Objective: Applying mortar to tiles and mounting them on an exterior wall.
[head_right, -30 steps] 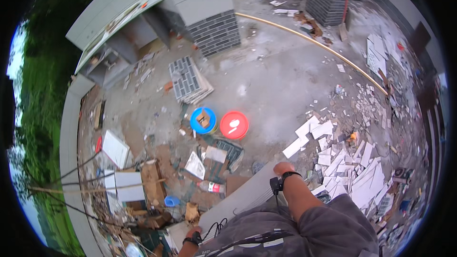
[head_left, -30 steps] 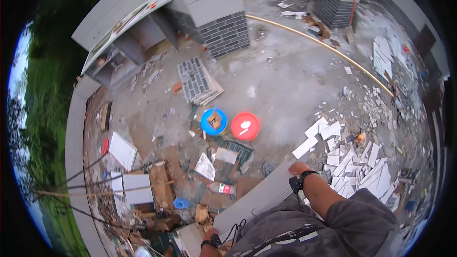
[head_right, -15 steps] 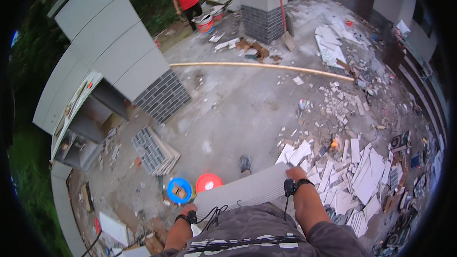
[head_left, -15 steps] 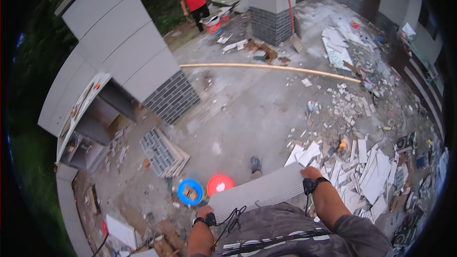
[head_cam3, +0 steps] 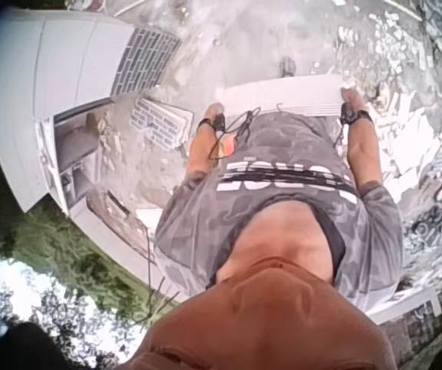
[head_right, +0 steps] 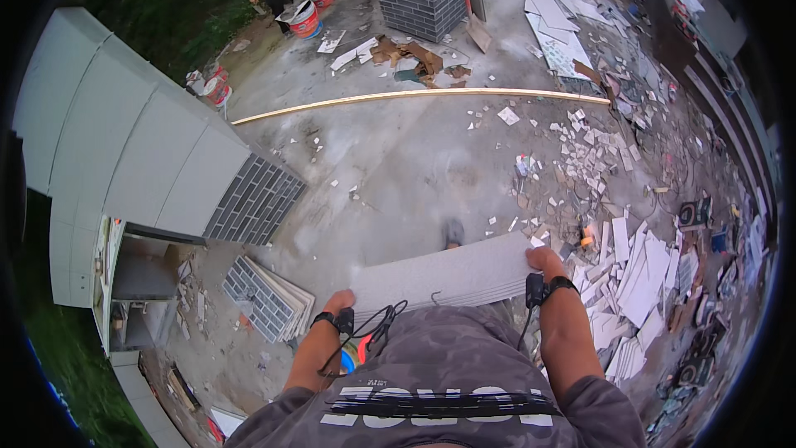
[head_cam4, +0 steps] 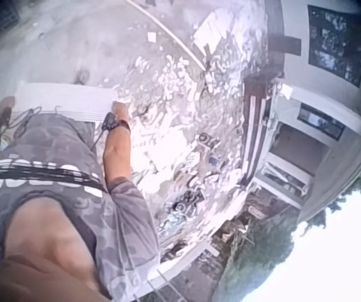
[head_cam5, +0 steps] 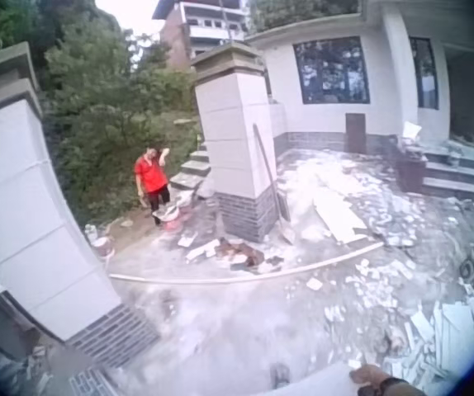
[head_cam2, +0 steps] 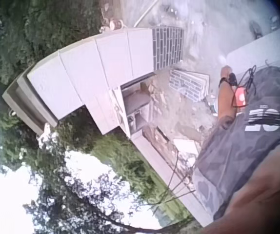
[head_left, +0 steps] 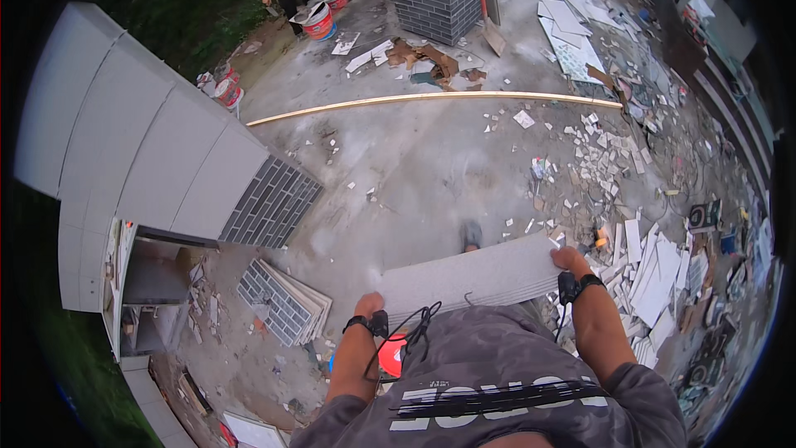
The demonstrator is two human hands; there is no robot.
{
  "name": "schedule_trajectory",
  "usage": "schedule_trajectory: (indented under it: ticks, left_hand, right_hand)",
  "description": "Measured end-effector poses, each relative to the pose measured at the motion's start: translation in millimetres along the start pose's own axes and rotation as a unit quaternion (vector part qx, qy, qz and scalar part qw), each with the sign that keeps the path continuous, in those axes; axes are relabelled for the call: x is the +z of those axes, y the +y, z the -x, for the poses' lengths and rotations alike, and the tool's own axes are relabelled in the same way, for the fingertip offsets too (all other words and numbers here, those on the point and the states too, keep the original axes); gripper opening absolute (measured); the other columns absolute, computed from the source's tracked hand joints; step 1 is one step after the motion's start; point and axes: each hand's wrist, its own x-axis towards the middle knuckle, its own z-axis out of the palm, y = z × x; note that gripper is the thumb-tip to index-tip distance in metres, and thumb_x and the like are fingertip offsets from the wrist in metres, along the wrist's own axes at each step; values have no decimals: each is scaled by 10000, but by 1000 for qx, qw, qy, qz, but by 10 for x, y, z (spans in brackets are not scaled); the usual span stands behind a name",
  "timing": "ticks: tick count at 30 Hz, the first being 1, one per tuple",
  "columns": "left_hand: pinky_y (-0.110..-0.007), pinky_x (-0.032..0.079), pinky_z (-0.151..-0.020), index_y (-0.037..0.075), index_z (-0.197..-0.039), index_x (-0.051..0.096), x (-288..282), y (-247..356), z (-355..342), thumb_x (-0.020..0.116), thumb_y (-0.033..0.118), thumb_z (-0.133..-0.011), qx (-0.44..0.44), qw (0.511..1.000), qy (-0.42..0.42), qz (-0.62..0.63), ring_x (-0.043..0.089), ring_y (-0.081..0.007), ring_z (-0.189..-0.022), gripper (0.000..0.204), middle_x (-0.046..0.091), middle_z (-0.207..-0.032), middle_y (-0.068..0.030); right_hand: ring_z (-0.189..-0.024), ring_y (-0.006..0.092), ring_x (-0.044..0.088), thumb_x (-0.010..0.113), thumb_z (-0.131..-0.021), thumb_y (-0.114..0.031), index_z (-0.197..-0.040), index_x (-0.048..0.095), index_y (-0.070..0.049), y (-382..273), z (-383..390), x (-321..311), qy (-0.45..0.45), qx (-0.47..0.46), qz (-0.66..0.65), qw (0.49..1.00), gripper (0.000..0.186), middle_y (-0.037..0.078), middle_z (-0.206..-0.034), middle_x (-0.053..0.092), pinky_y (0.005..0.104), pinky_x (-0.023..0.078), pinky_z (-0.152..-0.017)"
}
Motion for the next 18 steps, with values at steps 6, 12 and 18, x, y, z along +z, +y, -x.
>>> schedule_trajectory:
  ticks: [6, 12, 18]
  left_hand:
    - [-486, 496, -939, -25, -1076, 682, -916, 96, -873, 424, 200, -880, -22, 996, -81, -8, 607, -417, -1110, 394, 636, -1137, -272]
    - [-492, 471, -983, -70, -1120, 644, -1804, 114, -1147, 367, 220, -936, -134, 987, -58, 67, 582, -432, -1148, 441, 606, -1186, -300]
    - [-494, 467, -987, -53, -1096, 662, -2672, -62, -1733, 387, 202, -918, -213, 963, -12, 163, 584, -438, -1138, 415, 619, -1165, -296]
  right_hand:
    - [-1292, 405, 486, 317, -984, -470, -1236, 612, 28, -903, -1169, -999, -79, -37, 39, 995, 631, 259, -1345, 537, 455, 361, -1105]
    - [-1273, 426, 491, 313, -989, -472, -1206, 616, 59, -2050, -2204, -2094, -108, -91, 68, 988, 649, 284, -1322, 542, 459, 363, -1100]
    - [-1253, 435, 503, 312, -994, -438, -1198, 623, 45, -3336, -3108, -2912, -118, -111, 132, 978, 609, 280, -1307, 554, 461, 369, -1092]
